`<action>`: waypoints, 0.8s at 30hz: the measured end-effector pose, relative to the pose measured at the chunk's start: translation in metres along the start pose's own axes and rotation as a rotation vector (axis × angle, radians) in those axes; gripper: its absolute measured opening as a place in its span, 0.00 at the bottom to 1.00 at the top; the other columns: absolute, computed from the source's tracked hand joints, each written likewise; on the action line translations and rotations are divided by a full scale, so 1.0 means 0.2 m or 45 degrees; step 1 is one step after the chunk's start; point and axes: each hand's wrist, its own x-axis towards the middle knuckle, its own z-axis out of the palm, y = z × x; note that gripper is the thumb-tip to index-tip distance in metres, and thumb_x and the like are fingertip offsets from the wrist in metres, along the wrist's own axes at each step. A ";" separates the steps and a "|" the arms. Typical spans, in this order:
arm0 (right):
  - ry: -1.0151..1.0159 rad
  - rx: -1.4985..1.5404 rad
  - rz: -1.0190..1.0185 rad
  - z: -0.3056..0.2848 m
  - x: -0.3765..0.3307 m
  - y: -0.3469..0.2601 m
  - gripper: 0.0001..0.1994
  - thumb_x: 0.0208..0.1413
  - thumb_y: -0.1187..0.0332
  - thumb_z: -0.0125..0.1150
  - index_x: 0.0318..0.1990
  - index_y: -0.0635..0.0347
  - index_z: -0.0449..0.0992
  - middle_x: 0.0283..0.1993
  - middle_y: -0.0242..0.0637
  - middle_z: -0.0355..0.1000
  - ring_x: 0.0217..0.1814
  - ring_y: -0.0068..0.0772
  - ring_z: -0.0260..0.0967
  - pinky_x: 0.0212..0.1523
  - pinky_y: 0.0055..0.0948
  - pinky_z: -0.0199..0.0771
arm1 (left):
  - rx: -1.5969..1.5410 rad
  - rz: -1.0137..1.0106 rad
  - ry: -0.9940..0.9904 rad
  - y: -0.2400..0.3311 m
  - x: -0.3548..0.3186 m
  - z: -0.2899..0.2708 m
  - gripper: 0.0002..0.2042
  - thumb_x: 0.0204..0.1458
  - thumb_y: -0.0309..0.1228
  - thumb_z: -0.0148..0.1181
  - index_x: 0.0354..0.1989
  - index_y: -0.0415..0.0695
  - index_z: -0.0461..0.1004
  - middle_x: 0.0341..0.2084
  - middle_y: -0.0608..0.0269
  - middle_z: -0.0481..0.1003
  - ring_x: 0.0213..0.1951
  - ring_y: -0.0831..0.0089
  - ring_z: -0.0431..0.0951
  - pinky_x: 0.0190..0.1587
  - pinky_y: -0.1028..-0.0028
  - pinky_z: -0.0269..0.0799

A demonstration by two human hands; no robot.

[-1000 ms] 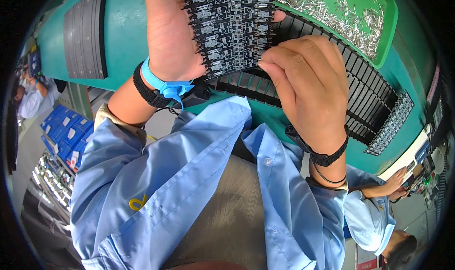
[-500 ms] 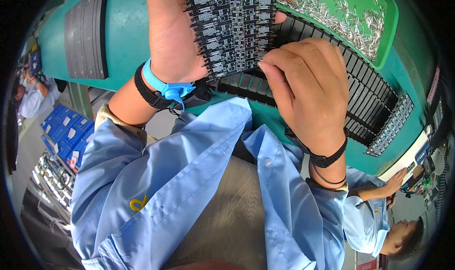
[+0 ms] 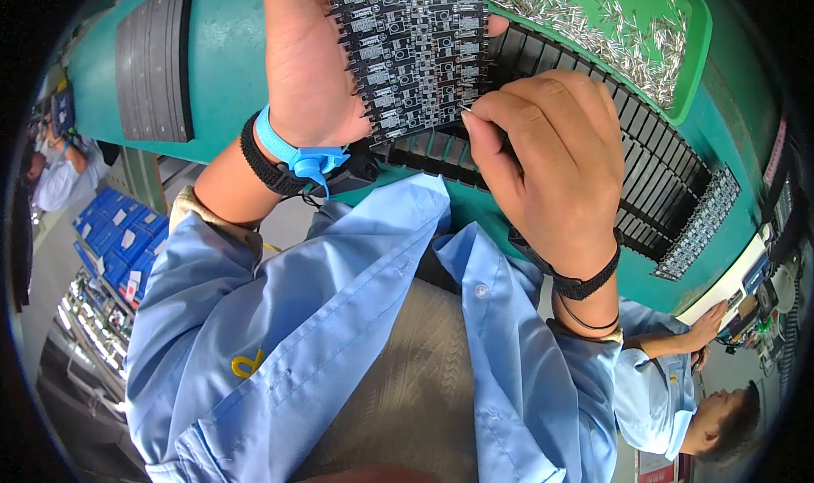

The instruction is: Assembling small electronic components onto a grid array.

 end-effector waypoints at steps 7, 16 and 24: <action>0.046 0.006 -0.005 0.00 0.00 0.00 0.11 0.42 0.78 0.75 0.34 0.61 0.80 0.34 0.35 0.76 0.37 0.41 0.73 0.36 0.36 0.69 | -0.003 -0.001 0.043 -0.01 -0.01 -0.01 0.46 0.64 0.72 0.28 0.53 0.37 0.76 0.39 0.56 0.83 0.37 0.69 0.84 0.41 0.72 0.84; 0.046 0.023 0.076 -0.01 0.00 -0.03 0.11 0.43 0.82 0.75 0.34 0.65 0.79 0.33 0.38 0.77 0.36 0.41 0.73 0.38 0.34 0.73 | -0.120 0.012 0.007 -0.01 -0.01 0.00 0.46 0.63 0.72 0.29 0.54 0.36 0.76 0.40 0.55 0.83 0.37 0.67 0.85 0.42 0.71 0.84; 0.054 0.052 0.121 -0.01 0.01 -0.04 0.11 0.44 0.83 0.74 0.35 0.67 0.78 0.33 0.40 0.77 0.36 0.41 0.74 0.39 0.33 0.74 | -0.079 0.049 0.055 -0.02 -0.01 0.00 0.46 0.64 0.72 0.29 0.55 0.36 0.75 0.40 0.55 0.83 0.38 0.66 0.85 0.42 0.71 0.85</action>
